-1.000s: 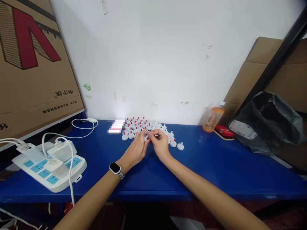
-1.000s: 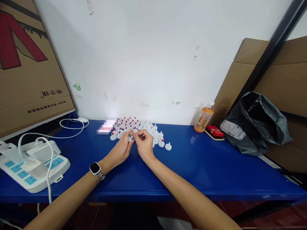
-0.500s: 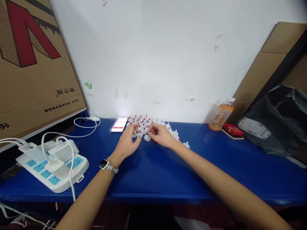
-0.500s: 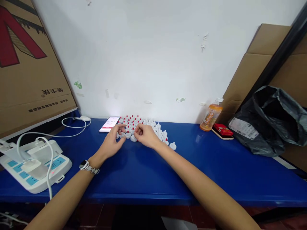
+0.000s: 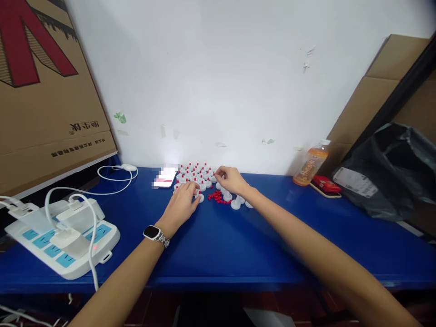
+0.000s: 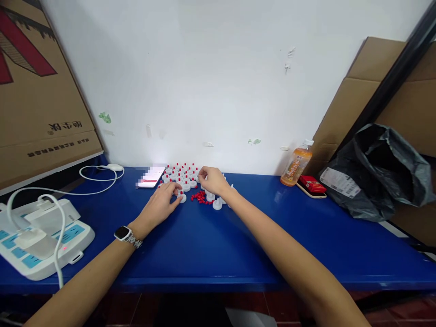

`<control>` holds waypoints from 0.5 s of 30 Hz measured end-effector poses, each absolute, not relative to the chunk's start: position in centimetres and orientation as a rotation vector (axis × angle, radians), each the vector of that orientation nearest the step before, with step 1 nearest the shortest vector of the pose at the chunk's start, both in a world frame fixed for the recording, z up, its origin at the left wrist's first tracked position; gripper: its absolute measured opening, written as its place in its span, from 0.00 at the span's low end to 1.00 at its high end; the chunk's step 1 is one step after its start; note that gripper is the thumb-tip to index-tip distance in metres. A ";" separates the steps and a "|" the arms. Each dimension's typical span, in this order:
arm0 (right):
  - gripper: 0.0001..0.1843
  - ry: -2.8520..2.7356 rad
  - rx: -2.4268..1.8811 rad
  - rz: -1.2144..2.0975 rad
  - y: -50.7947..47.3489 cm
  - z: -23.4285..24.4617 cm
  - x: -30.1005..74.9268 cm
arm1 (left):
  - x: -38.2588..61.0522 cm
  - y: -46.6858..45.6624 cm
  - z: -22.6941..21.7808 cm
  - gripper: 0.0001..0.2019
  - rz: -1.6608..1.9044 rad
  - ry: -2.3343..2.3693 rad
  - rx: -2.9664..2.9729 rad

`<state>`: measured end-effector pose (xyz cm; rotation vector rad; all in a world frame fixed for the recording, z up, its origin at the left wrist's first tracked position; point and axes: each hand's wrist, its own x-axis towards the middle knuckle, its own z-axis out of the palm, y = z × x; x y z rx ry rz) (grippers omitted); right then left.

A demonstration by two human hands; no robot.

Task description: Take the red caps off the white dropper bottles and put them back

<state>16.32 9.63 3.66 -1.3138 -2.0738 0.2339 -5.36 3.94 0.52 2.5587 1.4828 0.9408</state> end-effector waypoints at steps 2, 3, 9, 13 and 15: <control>0.08 -2.103 -1.455 0.142 10.8 3.9 17.3 | -5.1 4.1 0.5 0.09 0.962 1.511 2.580; 0.09 -2.128 -1.513 0.093 11.3 4.0 17.5 | -5.1 4.2 0.5 0.09 0.978 1.523 2.586; 0.12 -2.161 -1.662 -0.007 13.2 3.7 16.4 | -4.9 3.8 0.8 0.08 1.069 1.463 2.629; 0.12 -2.113 -1.640 -0.065 13.5 3.4 16.1 | -4.7 3.4 1.0 0.05 1.145 1.379 2.606; 0.15 -2.078 -1.678 -0.060 14.0 3.4 16.4 | -4.6 3.5 1.1 0.05 1.167 1.344 2.601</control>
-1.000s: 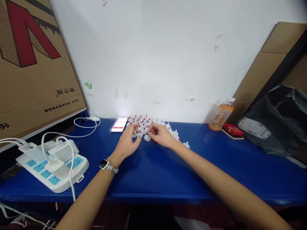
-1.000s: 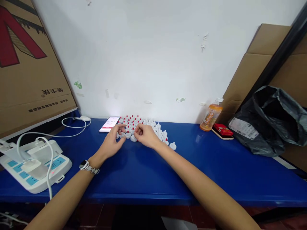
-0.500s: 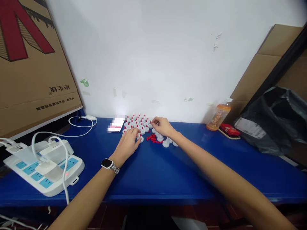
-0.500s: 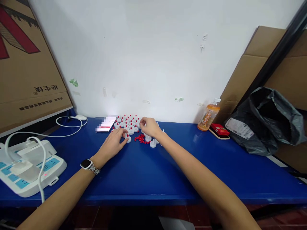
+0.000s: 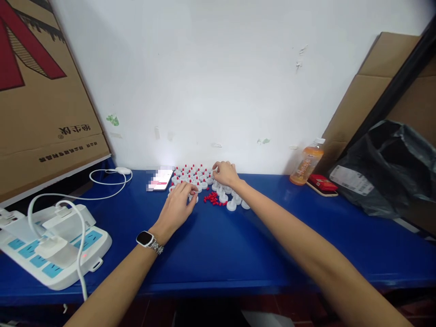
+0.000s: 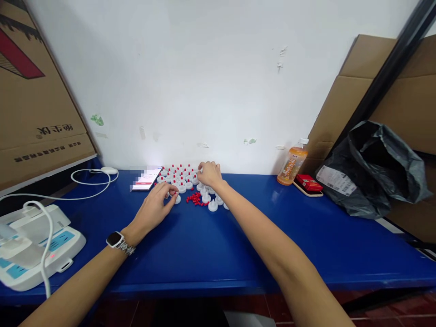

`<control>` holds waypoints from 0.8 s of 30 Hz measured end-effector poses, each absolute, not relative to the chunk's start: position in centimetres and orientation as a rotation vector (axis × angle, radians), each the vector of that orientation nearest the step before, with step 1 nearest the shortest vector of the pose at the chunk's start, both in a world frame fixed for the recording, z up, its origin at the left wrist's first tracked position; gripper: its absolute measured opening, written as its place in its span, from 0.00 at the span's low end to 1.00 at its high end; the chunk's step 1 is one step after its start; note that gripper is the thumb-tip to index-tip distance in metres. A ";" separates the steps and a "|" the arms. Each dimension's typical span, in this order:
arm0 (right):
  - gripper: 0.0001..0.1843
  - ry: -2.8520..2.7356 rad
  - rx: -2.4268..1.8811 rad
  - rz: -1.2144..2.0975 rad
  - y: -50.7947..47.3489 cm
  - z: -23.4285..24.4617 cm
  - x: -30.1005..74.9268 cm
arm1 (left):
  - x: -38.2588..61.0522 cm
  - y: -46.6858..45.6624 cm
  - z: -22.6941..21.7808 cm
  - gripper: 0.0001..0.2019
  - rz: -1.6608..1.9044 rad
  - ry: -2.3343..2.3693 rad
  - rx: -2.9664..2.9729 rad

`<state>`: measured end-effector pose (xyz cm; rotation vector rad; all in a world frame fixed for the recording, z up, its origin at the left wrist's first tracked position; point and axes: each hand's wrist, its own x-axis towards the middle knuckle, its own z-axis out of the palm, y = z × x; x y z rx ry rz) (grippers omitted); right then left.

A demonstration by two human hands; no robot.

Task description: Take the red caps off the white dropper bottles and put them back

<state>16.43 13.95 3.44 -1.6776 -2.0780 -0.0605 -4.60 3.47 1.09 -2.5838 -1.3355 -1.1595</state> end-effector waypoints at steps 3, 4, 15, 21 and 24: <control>0.16 -2.093 -1.737 -0.016 15.4 3.9 16.7 | -4.3 4.2 1.5 0.05 -1.160 -1.320 -2.590; 0.15 -2.104 -1.743 -0.009 16.0 4.1 16.7 | -4.1 4.5 1.7 0.05 -1.148 -1.318 -2.595; 0.09 -2.112 -1.791 0.013 21.0 4.7 13.4 | -3.2 5.8 1.8 0.06 -1.039 -1.290 -2.529; 0.10 -1.963 -1.616 0.034 16.0 6.4 13.8 | -3.8 4.3 2.4 0.07 -1.223 -1.309 -2.490; 0.08 -1.876 -1.315 0.295 10.8 6.3 14.1 | -3.3 3.7 2.7 0.14 -1.355 -1.303 -2.449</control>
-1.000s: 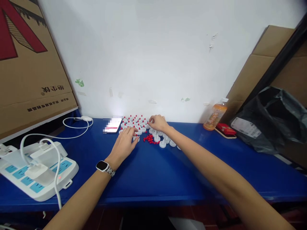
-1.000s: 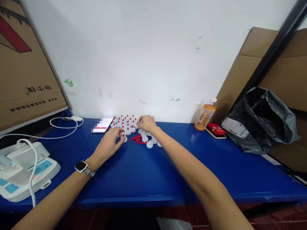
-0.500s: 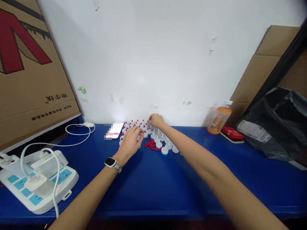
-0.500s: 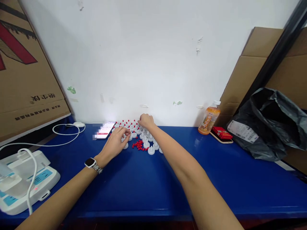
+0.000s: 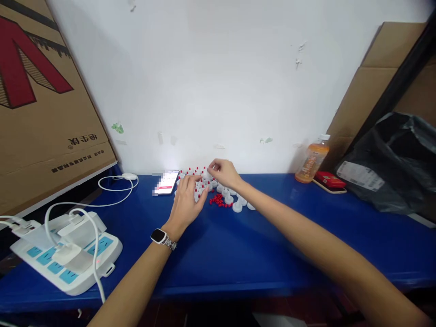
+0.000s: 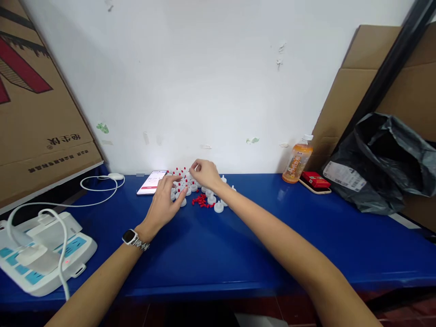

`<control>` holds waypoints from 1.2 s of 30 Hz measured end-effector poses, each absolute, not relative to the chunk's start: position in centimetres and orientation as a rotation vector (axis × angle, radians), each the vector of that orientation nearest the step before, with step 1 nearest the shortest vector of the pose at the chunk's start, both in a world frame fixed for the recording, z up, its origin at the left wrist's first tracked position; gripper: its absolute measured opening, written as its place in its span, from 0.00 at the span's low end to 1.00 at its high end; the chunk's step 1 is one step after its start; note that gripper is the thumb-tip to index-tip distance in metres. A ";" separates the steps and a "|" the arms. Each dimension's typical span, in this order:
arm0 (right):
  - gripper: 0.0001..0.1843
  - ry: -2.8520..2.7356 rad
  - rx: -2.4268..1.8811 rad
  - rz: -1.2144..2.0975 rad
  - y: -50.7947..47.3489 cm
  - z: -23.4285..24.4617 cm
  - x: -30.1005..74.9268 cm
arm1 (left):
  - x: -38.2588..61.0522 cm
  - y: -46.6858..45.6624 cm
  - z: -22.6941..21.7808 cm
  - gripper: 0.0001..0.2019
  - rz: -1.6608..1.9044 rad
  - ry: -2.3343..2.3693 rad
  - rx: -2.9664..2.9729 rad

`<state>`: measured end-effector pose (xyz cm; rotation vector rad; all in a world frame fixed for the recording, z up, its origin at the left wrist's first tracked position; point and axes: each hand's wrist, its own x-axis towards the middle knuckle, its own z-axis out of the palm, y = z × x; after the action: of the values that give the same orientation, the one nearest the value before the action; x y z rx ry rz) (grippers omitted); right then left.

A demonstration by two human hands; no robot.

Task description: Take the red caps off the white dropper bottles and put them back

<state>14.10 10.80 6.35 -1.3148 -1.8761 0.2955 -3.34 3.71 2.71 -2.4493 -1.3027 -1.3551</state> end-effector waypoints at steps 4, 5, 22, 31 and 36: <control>0.12 -1.803 -1.054 0.564 5.6 4.9 14.2 | -3.0 3.5 2.3 0.18 -1.271 -1.265 -2.600; 0.13 -1.796 -1.038 0.588 5.1 4.6 14.3 | -3.0 3.5 2.2 0.17 -1.245 -1.254 -2.646; 0.12 -2.401 -1.545 -0.364 9.6 2.7 14.2 | -4.4 4.0 1.5 0.14 -1.040 -1.208 -2.755; 0.06 -1.796 -1.049 0.607 6.1 3.2 15.9 | -3.9 3.7 1.6 0.14 -1.080 -1.191 -2.750; 0.13 -1.582 -0.856 0.913 3.8 2.3 15.9 | -3.4 3.0 1.8 0.14 -1.010 -1.135 -2.796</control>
<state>15.89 3.84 2.34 -0.8562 -1.5817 0.9130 -3.38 2.99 1.77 -2.7960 -1.1349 -1.0099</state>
